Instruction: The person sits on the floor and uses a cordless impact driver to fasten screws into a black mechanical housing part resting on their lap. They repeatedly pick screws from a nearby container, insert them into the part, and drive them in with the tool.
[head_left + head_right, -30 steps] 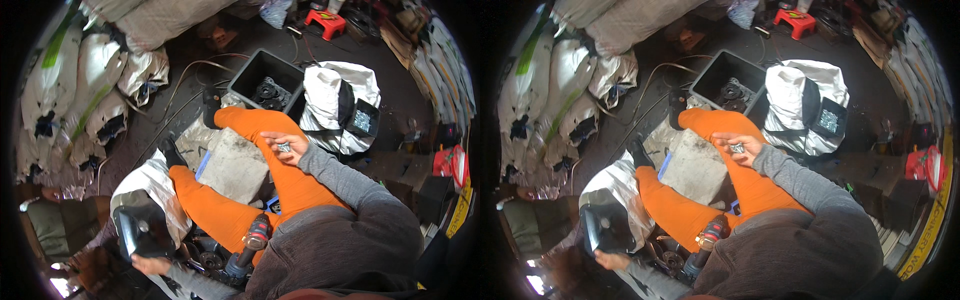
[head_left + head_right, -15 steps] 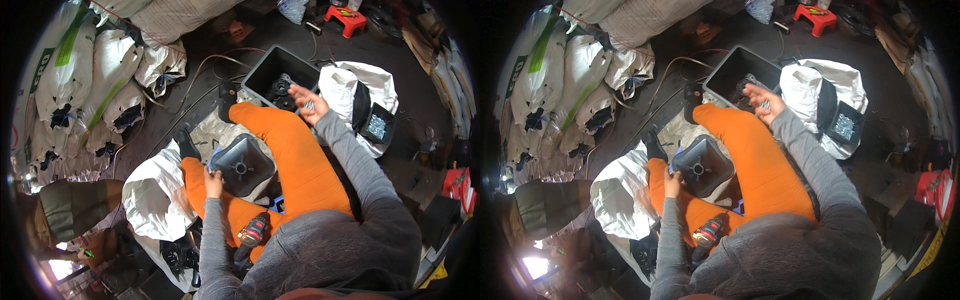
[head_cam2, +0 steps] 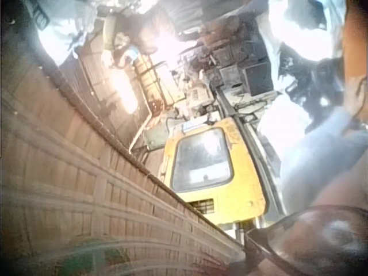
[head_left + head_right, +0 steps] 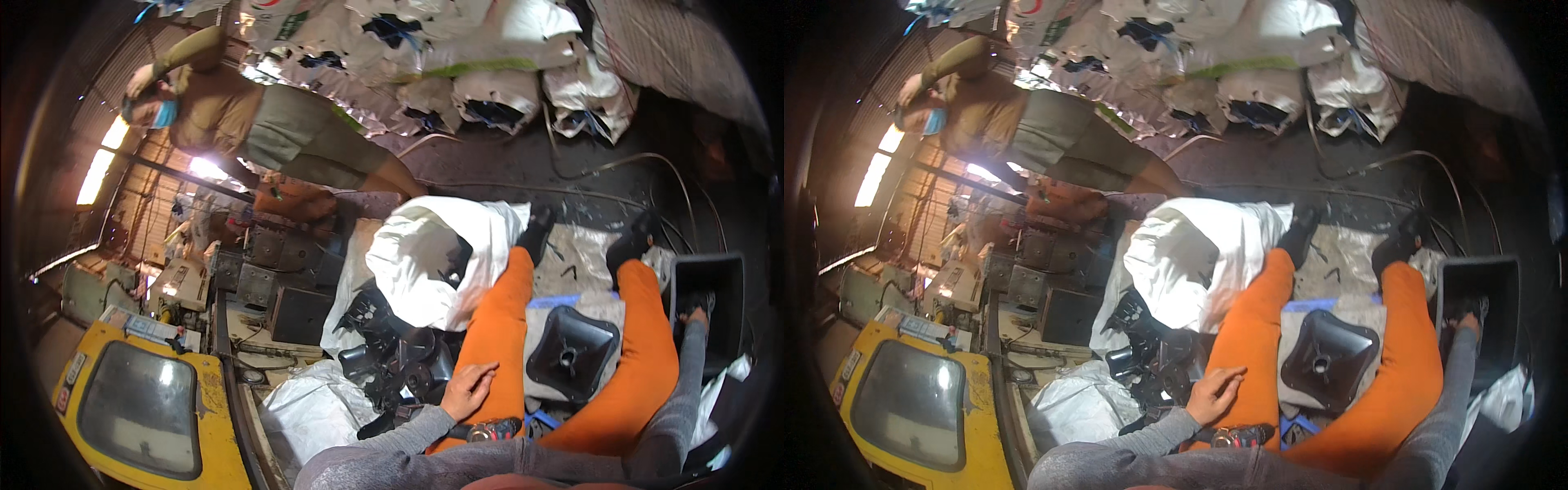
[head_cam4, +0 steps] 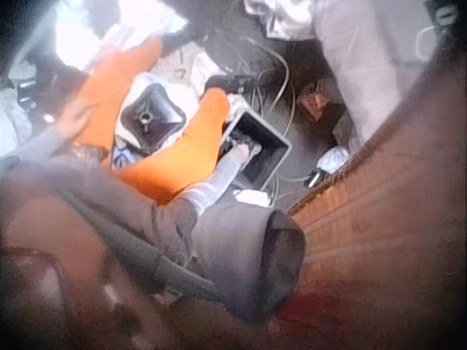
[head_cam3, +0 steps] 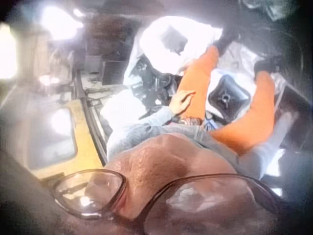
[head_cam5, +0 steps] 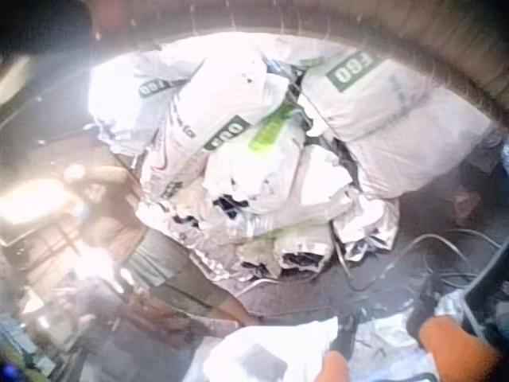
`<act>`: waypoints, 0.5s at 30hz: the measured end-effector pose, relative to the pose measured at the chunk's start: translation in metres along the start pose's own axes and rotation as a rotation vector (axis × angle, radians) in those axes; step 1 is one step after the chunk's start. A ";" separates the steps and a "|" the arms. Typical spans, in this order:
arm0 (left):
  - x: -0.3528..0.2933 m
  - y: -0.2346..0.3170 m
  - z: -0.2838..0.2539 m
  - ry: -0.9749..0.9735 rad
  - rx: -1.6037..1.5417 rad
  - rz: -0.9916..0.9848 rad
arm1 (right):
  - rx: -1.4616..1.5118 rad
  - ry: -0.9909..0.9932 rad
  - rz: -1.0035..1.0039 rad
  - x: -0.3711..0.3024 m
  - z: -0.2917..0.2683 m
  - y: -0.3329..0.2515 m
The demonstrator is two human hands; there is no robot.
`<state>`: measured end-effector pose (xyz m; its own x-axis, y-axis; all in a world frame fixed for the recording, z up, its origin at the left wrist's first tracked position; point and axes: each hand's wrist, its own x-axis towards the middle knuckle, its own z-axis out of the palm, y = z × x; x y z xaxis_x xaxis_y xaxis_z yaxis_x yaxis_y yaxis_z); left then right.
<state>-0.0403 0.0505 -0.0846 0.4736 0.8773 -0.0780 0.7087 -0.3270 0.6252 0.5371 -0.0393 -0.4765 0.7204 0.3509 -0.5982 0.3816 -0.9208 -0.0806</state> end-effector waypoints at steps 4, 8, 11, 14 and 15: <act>-0.024 0.001 0.010 0.000 -0.047 -0.072 | -0.119 -0.017 -0.021 -0.035 -0.026 -0.024; -0.021 0.001 0.006 0.016 -0.013 0.126 | 0.351 0.208 -0.127 -0.025 -0.047 -0.011; -0.018 -0.004 0.013 -0.035 0.062 0.297 | 0.813 0.371 -0.515 -0.040 -0.106 0.016; -0.042 -0.008 0.015 -0.058 0.074 0.204 | 1.234 -0.106 -0.631 -0.203 -0.149 -0.051; -0.039 -0.010 0.019 -0.049 0.070 0.228 | 1.142 -0.113 -0.711 -0.240 -0.150 -0.070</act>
<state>-0.0560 0.0130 -0.1030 0.6493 0.7603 0.0204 0.6138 -0.5397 0.5761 0.4246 -0.0337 -0.2076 0.4973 0.8424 -0.2077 -0.0819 -0.1927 -0.9778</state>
